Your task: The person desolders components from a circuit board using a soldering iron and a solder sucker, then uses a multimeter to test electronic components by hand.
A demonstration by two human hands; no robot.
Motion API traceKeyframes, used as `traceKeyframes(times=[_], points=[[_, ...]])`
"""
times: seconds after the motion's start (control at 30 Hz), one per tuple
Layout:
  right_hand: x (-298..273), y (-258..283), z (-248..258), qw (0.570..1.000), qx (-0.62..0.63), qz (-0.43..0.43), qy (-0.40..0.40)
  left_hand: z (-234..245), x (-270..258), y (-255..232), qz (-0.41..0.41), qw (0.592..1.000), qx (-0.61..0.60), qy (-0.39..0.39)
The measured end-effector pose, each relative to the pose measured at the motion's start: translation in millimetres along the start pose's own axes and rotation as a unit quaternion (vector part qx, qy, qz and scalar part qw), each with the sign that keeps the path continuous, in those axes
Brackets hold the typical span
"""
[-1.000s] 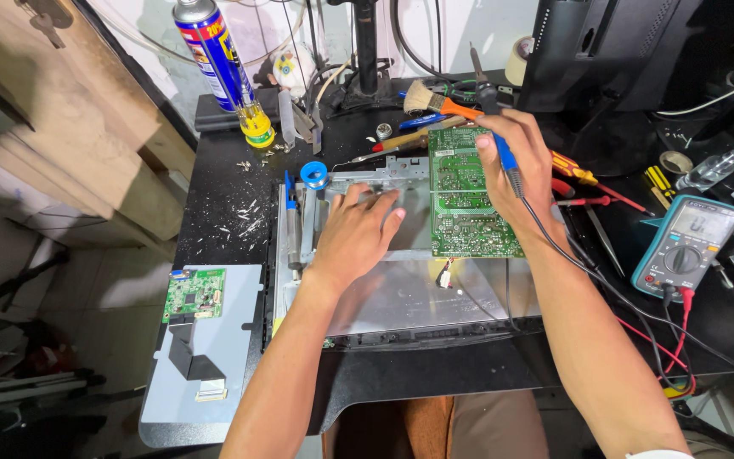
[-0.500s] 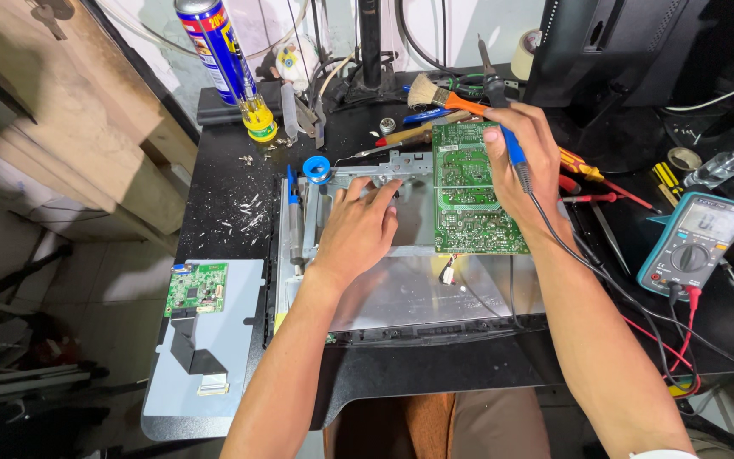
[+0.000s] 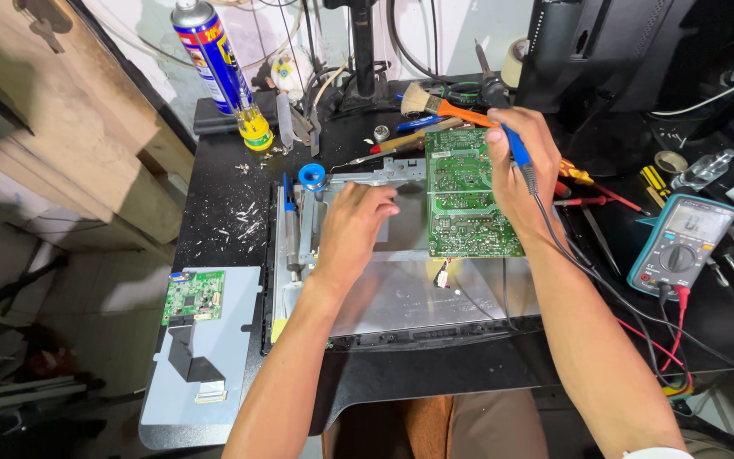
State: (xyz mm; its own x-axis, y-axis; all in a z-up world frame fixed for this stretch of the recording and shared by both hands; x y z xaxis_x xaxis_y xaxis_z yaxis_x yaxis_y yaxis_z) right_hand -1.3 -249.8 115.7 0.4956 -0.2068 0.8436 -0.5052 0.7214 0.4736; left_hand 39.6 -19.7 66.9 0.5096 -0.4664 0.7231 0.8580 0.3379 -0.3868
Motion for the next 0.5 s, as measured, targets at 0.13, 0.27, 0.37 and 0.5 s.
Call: traceKeyframes(times=[0.13,0.27,0.37,0.5], points=[[0,-4,1,0.999,0.034,-0.017,-0.008,9,5,-4,0.039,0.998,0.025,-0.034],[-1,-5,3,0.999,0.029,-0.007,-0.019,24,7,-26,-0.060,0.991,0.030,-0.113],[-1,-8,4,0.999,0.039,-0.018,-0.022,12,5,0,0.066,0.995,-0.044,-0.059],[-1,-10,4,0.998,0.046,-0.027,-0.024,12,-2,3,0.028,0.996,0.018,-0.082]])
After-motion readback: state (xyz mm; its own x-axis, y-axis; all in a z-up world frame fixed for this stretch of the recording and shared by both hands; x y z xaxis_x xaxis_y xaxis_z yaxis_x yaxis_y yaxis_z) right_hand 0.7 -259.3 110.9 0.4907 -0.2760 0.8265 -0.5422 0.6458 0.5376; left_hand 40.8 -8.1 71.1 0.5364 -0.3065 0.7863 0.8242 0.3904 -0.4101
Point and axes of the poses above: each hand's wrist, its own x-axis towards the middle knuckle, its own z-axis out of the back of the hand, y = z × x, the point moved 7 cm from there along x, towards the middle knuckle, and after that the axes turned 5 degrees about -z, right-handed, at the moved point
